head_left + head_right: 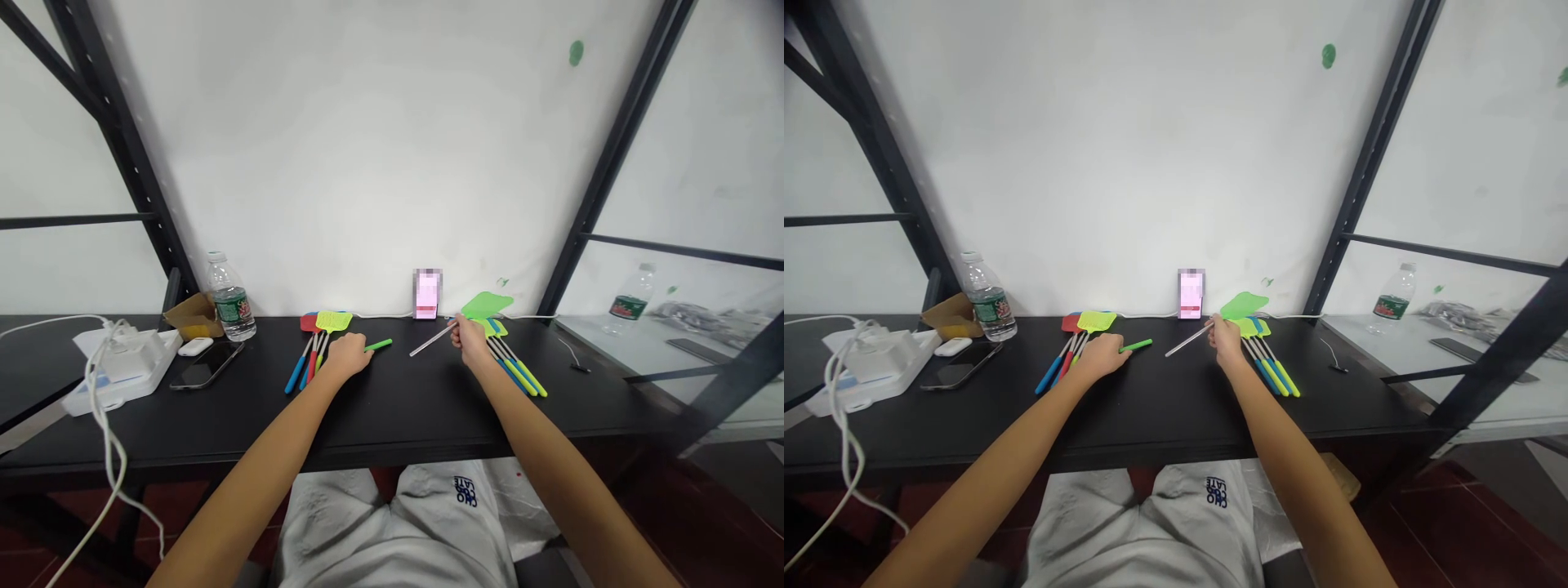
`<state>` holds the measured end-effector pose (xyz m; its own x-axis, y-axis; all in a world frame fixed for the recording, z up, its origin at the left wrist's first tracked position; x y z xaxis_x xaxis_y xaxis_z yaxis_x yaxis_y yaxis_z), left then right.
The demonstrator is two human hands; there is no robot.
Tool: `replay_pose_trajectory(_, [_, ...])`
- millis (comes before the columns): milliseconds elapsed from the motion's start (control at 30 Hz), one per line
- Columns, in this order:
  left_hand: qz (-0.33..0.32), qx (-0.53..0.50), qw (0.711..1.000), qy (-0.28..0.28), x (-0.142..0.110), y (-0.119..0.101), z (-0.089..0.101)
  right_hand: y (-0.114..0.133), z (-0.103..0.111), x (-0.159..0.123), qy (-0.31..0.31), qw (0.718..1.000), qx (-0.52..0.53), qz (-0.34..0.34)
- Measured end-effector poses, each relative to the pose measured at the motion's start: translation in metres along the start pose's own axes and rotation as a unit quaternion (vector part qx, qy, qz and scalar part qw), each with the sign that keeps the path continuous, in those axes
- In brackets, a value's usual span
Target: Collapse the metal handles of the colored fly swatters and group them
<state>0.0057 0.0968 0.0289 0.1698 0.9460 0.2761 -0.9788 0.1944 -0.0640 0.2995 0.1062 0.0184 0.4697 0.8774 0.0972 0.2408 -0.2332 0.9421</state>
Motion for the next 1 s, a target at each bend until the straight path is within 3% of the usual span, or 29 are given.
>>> replay_pose_trajectory(133, [-0.006, -0.013, 1.000, -0.028, 0.000, -0.001, 0.002, -0.004, -0.017, -0.012, 0.049, 0.998, -0.038, 0.001])
replay_pose_trajectory(233, [-0.025, -0.048, 0.994, -0.094, -0.001, -0.008, 0.015, -0.005, -0.024, -0.020, 0.075, 0.996, -0.054, -0.004])
replay_pose_trajectory(367, [-0.098, -0.189, 0.964, -0.157, -0.009, -0.032, 0.036, -0.008, -0.032, -0.028, 0.105, 0.993, -0.055, -0.023])
replay_pose_trajectory(533, [-0.180, -0.342, 0.920, -0.069, -0.024, -0.070, 0.031, -0.023, -0.057, -0.049, 0.202, 0.974, -0.080, -0.059])
replay_pose_trajectory(633, [-0.181, -0.357, 0.916, -0.036, -0.028, -0.076, 0.023, -0.032, -0.075, -0.067, 0.285, 0.951, -0.094, -0.070])
replay_pose_trajectory(733, [-0.187, -0.344, 0.919, -0.048, -0.027, -0.075, 0.023, -0.041, -0.084, -0.078, 0.337, 0.930, -0.120, -0.084])
replay_pose_trajectory(867, [-0.193, -0.326, 0.923, -0.068, -0.024, -0.071, 0.026, -0.038, -0.081, -0.069, 0.311, 0.941, -0.120, -0.049])
replay_pose_trajectory(1000, [-0.194, -0.311, 0.928, -0.069, -0.023, -0.070, 0.025, -0.023, -0.060, -0.046, 0.194, 0.975, -0.111, 0.002])
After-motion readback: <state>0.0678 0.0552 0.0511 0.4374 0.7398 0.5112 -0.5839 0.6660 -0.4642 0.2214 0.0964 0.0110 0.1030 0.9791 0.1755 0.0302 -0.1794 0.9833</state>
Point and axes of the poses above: each hand's wrist, its own x-axis towards the middle knuckle, its own z-axis out of the back of the hand, y = z × x, the point moved 10 cm from there along x, towards the middle knuckle, and after that the axes turned 5 degrees about -y, right-handed, at the moved point
